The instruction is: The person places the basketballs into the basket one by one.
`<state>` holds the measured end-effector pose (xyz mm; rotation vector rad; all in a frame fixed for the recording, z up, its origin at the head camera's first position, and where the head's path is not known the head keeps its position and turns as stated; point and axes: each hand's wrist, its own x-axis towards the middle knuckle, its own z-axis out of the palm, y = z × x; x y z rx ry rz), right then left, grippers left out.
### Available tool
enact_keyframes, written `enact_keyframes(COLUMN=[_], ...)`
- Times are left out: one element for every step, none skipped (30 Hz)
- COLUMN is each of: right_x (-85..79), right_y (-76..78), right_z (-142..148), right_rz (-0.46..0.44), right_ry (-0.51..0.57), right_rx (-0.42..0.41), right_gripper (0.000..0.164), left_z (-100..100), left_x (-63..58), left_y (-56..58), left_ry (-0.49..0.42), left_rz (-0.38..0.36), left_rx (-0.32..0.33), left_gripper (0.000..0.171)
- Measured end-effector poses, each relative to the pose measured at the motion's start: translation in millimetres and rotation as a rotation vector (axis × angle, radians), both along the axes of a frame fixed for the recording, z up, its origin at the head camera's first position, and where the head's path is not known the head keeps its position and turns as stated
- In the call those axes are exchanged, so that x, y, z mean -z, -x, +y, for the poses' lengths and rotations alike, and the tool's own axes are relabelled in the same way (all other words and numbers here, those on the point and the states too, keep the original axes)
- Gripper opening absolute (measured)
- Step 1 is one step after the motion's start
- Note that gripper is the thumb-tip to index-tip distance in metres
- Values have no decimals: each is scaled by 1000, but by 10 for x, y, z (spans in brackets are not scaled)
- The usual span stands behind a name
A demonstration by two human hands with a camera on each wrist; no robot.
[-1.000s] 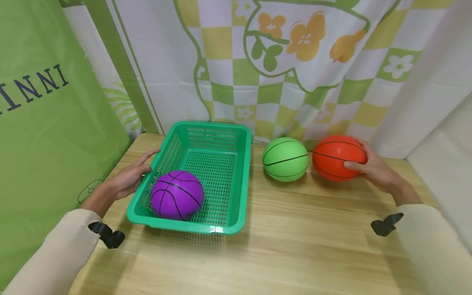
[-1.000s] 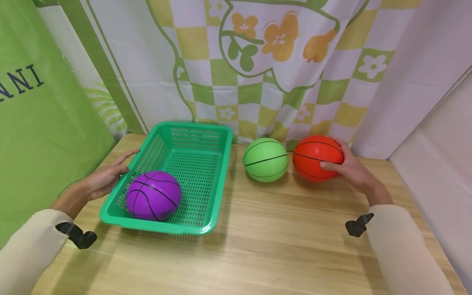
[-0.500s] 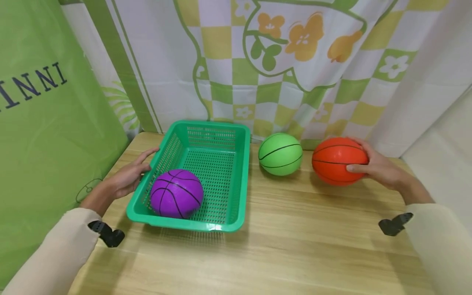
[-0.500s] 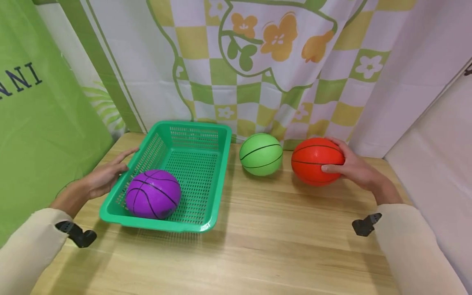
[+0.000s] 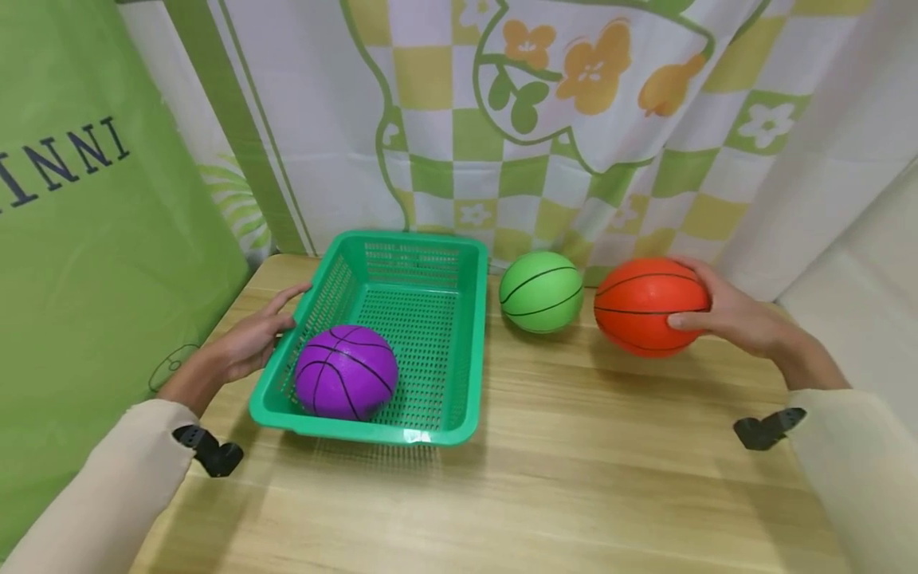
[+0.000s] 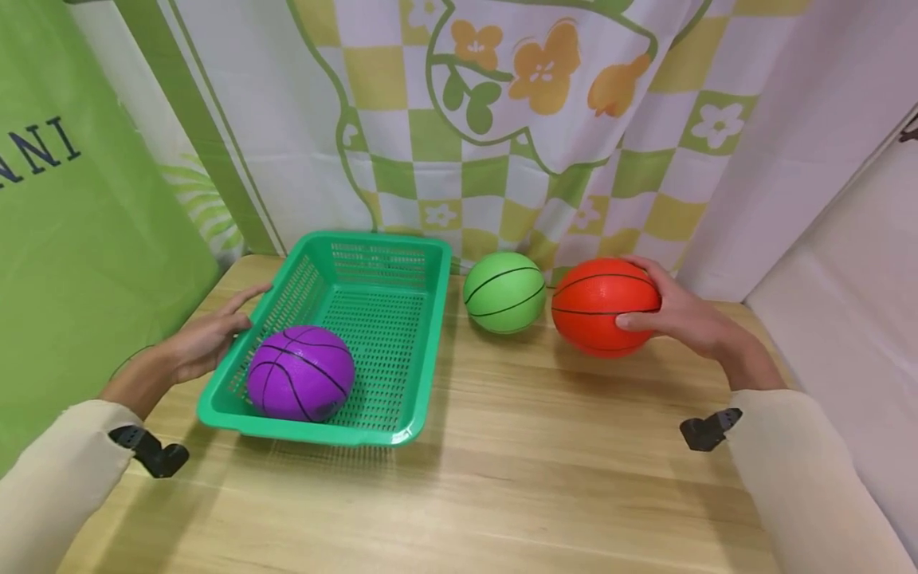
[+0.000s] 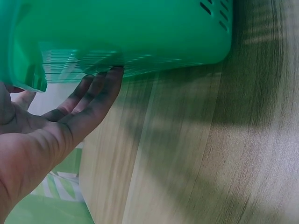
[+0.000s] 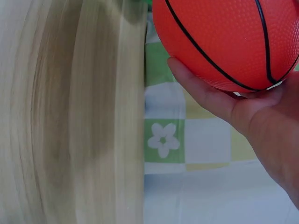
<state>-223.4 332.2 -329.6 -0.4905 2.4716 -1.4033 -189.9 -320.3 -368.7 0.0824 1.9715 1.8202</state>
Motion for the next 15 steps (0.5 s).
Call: enact_keyframes(right_x=[-15, -27, -38, -50, -60, -72, -84, -94, -105, -115, -123, -132, -140, -147, -154], right_y=[-2, -4, -6, -11, -14, -19, -24, -26, -28, -23, -15, -10, -4, 3, 8], right_z=[-25, -47, -68, -93, -116, -141, -167, -190, -216, -242, -264, -285, -305, -326, -347], right_rz=[7, 8, 13, 14, 14, 14, 14, 15, 19, 19, 19, 21, 24, 26, 28], right_ry=[-8, -12, -16, -17, -16, -14, -11, -8, -4, 0, 5, 5, 8, 15, 18], right_rx=[-5, -9, -12, -15, -18, -19, -20, -21, -23, -26, -31, -34, -37, -40, -43], right_gripper=[81, 81, 81, 81, 82, 82, 82, 81, 81, 80, 79, 79, 78, 77, 77], left_z=[-2, -4, -4, -3, -1, 0, 0, 2, 4, 3, 4, 3, 4, 2, 0], left_x=[-1, -2, -4, -7, -10, -13, -14, -18, -20, -17, -15, -12, -9, -6, -4], left_y=[-4, -7, -12, -16, -20, -22, -21, -20, -17, -16, -15, -13, -12, -10, -10], left_ry=[2, 5, 6, 6, 6, 6, 6, 6, 7, 7, 6, 6, 4, 4, 4], left_rz=[0, 2, 5, 8, 9, 11, 12, 15, 16, 17, 15, 13, 11, 8, 6], left_rx=[-3, -5, -3, 0, 2, 6, 7, 8, 8, 6, 3, 0, -1, -2, -3], left_gripper=[68, 68, 68, 68, 69, 69, 69, 69, 69, 69, 69, 68, 68, 68, 68])
